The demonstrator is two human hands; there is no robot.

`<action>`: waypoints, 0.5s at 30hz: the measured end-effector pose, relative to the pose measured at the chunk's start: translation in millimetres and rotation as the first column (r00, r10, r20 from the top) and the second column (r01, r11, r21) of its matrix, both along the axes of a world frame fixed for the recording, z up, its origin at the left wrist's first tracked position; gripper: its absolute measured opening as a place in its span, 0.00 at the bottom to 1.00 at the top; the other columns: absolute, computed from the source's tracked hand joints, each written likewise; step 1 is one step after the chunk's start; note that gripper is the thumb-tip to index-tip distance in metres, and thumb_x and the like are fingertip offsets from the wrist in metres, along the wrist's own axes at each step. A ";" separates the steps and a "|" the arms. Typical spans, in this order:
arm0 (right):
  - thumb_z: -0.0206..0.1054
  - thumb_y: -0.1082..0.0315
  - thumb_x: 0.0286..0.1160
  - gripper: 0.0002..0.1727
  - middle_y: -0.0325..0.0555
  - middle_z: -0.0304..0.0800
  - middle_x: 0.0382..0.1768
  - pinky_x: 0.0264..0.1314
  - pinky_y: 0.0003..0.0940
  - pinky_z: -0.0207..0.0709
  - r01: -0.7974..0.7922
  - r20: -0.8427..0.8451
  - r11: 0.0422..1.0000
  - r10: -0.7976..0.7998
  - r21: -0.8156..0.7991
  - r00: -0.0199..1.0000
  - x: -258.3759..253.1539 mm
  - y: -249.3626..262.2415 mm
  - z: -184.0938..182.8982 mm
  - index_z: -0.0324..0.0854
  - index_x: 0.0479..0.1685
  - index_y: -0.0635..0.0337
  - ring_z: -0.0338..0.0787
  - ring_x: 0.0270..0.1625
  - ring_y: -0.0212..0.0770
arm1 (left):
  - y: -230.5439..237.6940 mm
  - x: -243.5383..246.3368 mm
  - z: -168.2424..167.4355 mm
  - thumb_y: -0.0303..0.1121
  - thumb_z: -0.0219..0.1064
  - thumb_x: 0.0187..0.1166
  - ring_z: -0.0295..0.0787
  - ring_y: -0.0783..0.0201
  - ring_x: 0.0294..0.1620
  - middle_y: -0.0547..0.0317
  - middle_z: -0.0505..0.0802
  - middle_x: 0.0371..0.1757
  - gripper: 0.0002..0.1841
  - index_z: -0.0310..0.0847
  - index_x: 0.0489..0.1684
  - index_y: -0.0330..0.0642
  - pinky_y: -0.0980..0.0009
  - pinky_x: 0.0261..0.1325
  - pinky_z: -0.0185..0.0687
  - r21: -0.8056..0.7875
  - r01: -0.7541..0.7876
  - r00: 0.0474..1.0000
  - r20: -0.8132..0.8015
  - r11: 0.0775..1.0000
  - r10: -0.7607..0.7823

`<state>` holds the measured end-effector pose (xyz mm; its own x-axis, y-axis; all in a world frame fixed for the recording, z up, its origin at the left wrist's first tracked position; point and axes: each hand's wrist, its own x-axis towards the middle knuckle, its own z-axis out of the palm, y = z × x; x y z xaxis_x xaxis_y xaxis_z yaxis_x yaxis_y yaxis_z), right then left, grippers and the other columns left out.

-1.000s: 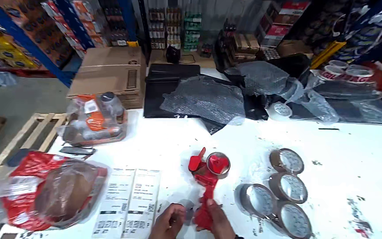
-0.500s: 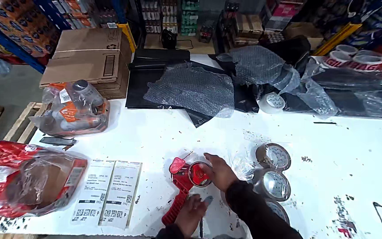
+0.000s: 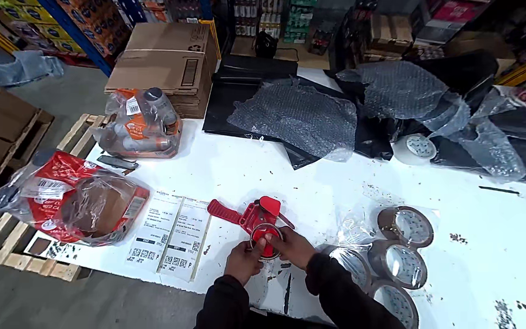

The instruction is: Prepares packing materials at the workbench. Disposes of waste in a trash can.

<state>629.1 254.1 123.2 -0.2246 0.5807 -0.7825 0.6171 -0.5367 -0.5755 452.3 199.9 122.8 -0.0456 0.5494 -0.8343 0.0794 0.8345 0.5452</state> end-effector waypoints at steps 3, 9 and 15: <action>0.64 0.37 0.79 0.40 0.58 0.87 0.61 0.62 0.49 0.86 -0.035 0.009 0.999 0.035 0.000 0.999 -2.7 2.9 -0.8 0.70 0.77 0.62 0.93 0.57 0.51 | 5.2 -5.2 -5.7 0.56 0.70 0.79 0.95 0.54 0.40 0.44 0.93 0.48 0.31 0.79 0.64 0.35 0.56 0.48 0.92 -0.021 0.028 0.999 -0.034 0.999 -0.029; 0.69 0.37 0.75 0.41 0.56 0.87 0.64 0.67 0.48 0.84 0.034 -0.006 0.997 -0.034 0.065 0.999 -2.9 -6.0 -7.8 0.71 0.77 0.61 0.91 0.62 0.49 | 10.7 -9.1 -2.9 0.53 0.75 0.76 0.94 0.52 0.40 0.41 0.91 0.52 0.34 0.71 0.72 0.38 0.55 0.46 0.92 -0.019 0.041 0.998 -0.044 0.999 -0.041; 0.70 0.43 0.78 0.36 0.56 0.90 0.56 0.61 0.49 0.87 0.038 0.112 0.989 -0.055 0.145 0.992 -7.3 -11.7 7.3 0.73 0.73 0.63 0.94 0.53 0.50 | 13.8 -7.4 -1.9 0.50 0.76 0.76 0.79 0.64 0.26 0.51 0.85 0.40 0.30 0.70 0.64 0.38 0.66 0.31 0.78 0.008 0.109 0.993 -0.039 0.994 -0.109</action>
<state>621.8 242.4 130.5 -0.1079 0.6958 -0.7101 0.6602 -0.4839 -0.5744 444.9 213.8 120.8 -0.0164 0.5613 -0.8275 0.1906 0.8141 0.5485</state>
